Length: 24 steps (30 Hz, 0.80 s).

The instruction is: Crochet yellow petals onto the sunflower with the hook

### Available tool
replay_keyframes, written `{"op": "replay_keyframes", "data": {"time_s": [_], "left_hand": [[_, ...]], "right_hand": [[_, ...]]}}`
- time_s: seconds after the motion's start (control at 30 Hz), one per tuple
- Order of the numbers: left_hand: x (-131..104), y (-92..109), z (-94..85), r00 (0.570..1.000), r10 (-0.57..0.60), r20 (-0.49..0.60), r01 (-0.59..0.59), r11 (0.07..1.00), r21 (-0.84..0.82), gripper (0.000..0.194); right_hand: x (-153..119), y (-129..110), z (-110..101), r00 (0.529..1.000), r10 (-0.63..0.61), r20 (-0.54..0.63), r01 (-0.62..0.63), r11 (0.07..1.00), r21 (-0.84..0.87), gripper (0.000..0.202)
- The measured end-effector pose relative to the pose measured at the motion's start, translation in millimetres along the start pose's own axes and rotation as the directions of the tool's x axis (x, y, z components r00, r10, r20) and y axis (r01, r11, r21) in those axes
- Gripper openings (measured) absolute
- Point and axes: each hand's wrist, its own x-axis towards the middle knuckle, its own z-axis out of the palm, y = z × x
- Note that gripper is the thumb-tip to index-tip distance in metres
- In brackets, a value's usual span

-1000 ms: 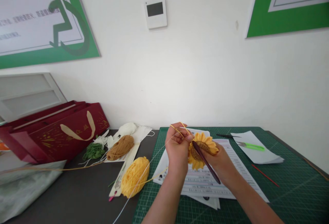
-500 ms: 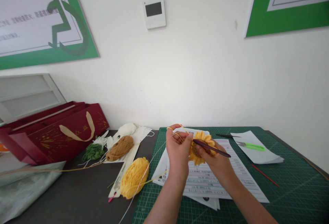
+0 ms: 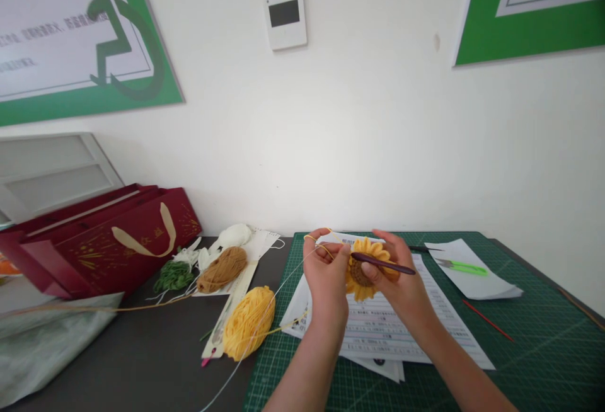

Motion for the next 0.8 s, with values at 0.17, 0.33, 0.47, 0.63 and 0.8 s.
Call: {"op": "replay_keyframes", "data": {"time_s": [0.17, 0.33, 0.47, 0.63, 0.8], "left_hand": [[-7.0, 0.2, 5.1, 0.998, -0.014, 0.054, 0.015, 1.000, -0.020, 0.043], [-11.2, 7.9, 9.7, 0.986, -0.081, 0.146, 0.092, 0.993, -0.071, 0.050], [-11.7, 14.1, 9.0, 0.969, -0.101, 0.225, 0.124, 0.988, -0.091, 0.064], [-7.8, 24.9, 3.0, 0.915, -0.133, 0.380, 0.167, 0.984, -0.057, 0.093], [-2.7, 32.1, -2.2, 0.879, -0.176, 0.442, 0.193, 0.981, 0.007, 0.104]], "right_hand": [[5.1, -9.5, -9.7, 0.933, -0.360, 0.025, 0.354, 0.898, -0.261, 0.016], [4.6, -18.6, -8.6, 0.932, -0.362, -0.015, 0.354, 0.919, -0.176, 0.006], [2.8, -21.1, -9.8, 0.946, -0.319, -0.055, 0.311, 0.942, -0.126, 0.004], [2.0, -21.1, -12.8, 0.972, -0.211, -0.105, 0.213, 0.977, 0.003, 0.002], [0.4, -24.7, -12.8, 0.975, -0.201, -0.098, 0.207, 0.977, 0.048, 0.002]]}}
